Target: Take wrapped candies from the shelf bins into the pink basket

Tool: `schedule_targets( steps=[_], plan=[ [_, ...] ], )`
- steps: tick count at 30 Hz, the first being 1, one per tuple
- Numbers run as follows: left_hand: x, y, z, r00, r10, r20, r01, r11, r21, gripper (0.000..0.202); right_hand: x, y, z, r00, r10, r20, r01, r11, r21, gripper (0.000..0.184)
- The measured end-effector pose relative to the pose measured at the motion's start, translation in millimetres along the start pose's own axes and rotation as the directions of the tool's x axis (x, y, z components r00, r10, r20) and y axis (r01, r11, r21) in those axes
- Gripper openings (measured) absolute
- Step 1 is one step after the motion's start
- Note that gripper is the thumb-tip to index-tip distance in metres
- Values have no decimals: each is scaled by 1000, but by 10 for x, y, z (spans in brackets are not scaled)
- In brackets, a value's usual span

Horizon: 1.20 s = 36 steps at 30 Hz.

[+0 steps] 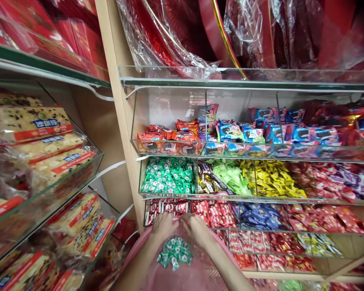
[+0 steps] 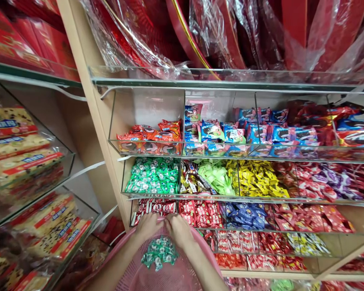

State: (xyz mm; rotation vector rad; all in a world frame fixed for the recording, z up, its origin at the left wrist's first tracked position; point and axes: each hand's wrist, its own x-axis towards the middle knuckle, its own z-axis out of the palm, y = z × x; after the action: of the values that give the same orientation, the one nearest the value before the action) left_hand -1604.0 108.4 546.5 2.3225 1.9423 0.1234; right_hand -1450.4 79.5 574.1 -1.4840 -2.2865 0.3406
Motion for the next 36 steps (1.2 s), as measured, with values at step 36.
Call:
schedule_targets(
  steps=[36],
  plan=[
    [163, -82, 46, 1000, 8, 5, -8, 995, -95, 66, 700, -532, -1092, 965, 123, -233, -234, 807, -542, 25]
  ],
)
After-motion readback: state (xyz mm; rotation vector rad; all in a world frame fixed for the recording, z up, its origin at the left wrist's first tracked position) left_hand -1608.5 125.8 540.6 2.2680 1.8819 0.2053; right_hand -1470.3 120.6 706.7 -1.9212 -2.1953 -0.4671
